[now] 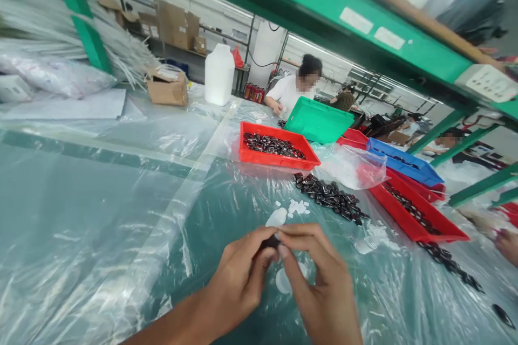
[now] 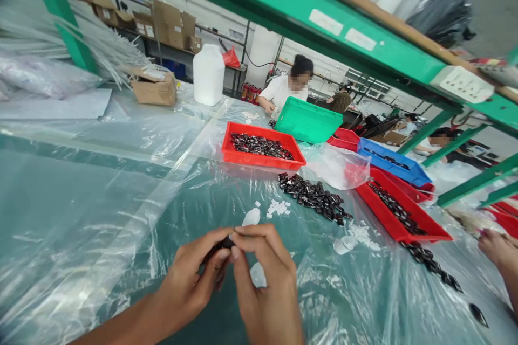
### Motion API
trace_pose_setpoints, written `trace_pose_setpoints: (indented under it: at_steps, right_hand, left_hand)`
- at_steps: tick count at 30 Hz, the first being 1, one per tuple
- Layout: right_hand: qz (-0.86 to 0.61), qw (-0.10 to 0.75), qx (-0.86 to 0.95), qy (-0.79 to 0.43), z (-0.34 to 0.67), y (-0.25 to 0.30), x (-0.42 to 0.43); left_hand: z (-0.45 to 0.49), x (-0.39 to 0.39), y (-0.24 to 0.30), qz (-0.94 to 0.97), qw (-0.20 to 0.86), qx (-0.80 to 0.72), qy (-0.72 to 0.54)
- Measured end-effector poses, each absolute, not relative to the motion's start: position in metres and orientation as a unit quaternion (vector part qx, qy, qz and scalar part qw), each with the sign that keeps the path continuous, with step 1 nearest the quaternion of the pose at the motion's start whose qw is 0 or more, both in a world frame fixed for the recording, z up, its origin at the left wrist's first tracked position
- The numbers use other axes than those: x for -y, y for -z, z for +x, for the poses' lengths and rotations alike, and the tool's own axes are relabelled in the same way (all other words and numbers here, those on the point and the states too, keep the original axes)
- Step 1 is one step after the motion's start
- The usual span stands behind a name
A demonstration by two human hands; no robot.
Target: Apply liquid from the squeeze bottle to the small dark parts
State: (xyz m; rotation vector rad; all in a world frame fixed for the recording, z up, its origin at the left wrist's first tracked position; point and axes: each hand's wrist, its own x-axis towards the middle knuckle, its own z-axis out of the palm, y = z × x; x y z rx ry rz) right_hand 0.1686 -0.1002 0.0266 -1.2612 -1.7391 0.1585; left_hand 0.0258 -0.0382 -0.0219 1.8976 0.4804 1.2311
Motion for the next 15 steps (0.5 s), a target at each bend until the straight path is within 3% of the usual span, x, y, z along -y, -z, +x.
trace_pose_setpoints:
  at_steps: [6, 11, 15]
  right_hand:
    - [-0.542, 0.468, 0.696, -0.058, 0.230, -0.018, 0.141]
    - [-0.634, 0.459, 0.622, -0.036, 0.294, 0.028, 0.218]
    - [-0.698, 0.442, 0.563, 0.008, 0.332, 0.053, 0.273]
  left_hand:
    - [0.031, -0.005, 0.020, 0.763, 0.336, -0.315, -0.453]
    - [0.071, -0.105, -0.011, 0.766, 0.213, -0.431, -0.427]
    - [0.125, -0.171, -0.045, 0.812, 0.114, -0.431, -0.376]
